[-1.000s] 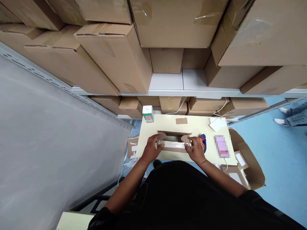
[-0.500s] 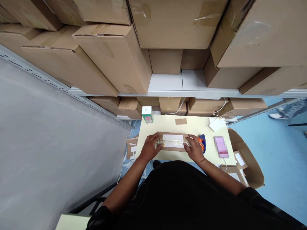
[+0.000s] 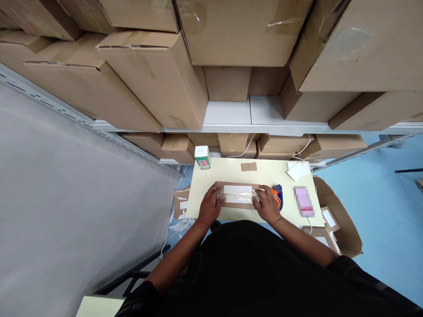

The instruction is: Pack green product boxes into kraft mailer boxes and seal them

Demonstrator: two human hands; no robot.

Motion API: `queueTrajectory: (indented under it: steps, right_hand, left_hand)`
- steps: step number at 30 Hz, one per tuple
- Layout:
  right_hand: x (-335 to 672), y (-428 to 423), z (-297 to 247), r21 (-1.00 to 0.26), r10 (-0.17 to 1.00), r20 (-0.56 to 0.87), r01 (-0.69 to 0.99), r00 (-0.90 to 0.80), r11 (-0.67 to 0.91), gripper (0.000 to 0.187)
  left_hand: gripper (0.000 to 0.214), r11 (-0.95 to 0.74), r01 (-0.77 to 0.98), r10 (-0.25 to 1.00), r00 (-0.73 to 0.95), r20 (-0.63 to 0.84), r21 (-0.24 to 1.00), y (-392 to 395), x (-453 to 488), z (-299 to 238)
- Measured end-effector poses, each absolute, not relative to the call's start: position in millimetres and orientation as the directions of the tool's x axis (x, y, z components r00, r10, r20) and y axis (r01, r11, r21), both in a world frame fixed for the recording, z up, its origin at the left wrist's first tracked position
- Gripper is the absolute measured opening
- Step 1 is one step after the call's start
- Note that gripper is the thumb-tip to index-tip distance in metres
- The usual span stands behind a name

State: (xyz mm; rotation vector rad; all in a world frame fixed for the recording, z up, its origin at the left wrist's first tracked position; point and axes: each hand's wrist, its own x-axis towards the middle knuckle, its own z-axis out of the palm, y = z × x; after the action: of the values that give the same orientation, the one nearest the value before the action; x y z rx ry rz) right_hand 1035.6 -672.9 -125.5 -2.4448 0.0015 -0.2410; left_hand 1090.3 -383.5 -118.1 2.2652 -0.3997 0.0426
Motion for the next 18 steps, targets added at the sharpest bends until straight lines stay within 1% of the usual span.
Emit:
queueTrajectory:
  steps: [3, 5, 11, 13, 16, 18]
  right_hand:
    - [1036.2, -671.9, -127.7, -0.642, -0.081, 0.174, 0.051, 0.982, -0.765, 0.03]
    - [1036.2, -670.5, -127.2, -0.656, -0.097, 0.166, 0.036, 0.981, -0.754, 0.029]
    - [1037.8, -669.5, -123.4, -0.724, -0.127, 0.122, 0.0, 0.984, -0.69, 0.029]
    - [1039.5, -670.3, -125.0, -0.77, -0.174, 0.109, -0.027, 0.979, -0.637, 0.026]
    - [1042.7, -670.5, -130.0, -0.819, -0.284, 0.076, -0.103, 0.956, -0.564, 0.023]
    - [1044.5, -670.2, -133.3, -0.825, -0.309, 0.052, -0.133, 0.95, -0.549, 0.023]
  left_hand:
    - [0.02, -0.613, -0.263, -0.173, 0.965, 0.198, 0.745, -392.2, 1099.6, -118.1]
    - [0.014, -0.612, -0.246, -0.143, 0.969, 0.201, 0.752, -397.0, 1104.2, -119.2]
    - [0.015, -0.578, -0.235, -0.12, 0.972, 0.204, 0.781, -399.1, 1106.5, -126.4]
    - [0.015, -0.568, -0.241, -0.119, 0.97, 0.212, 0.787, -398.1, 1106.4, -127.6]
    - [0.014, -0.545, -0.243, -0.122, 0.97, 0.21, 0.803, -397.1, 1106.6, -127.8]
    - [0.013, -0.536, -0.238, -0.121, 0.971, 0.205, 0.81, -396.6, 1106.8, -127.3]
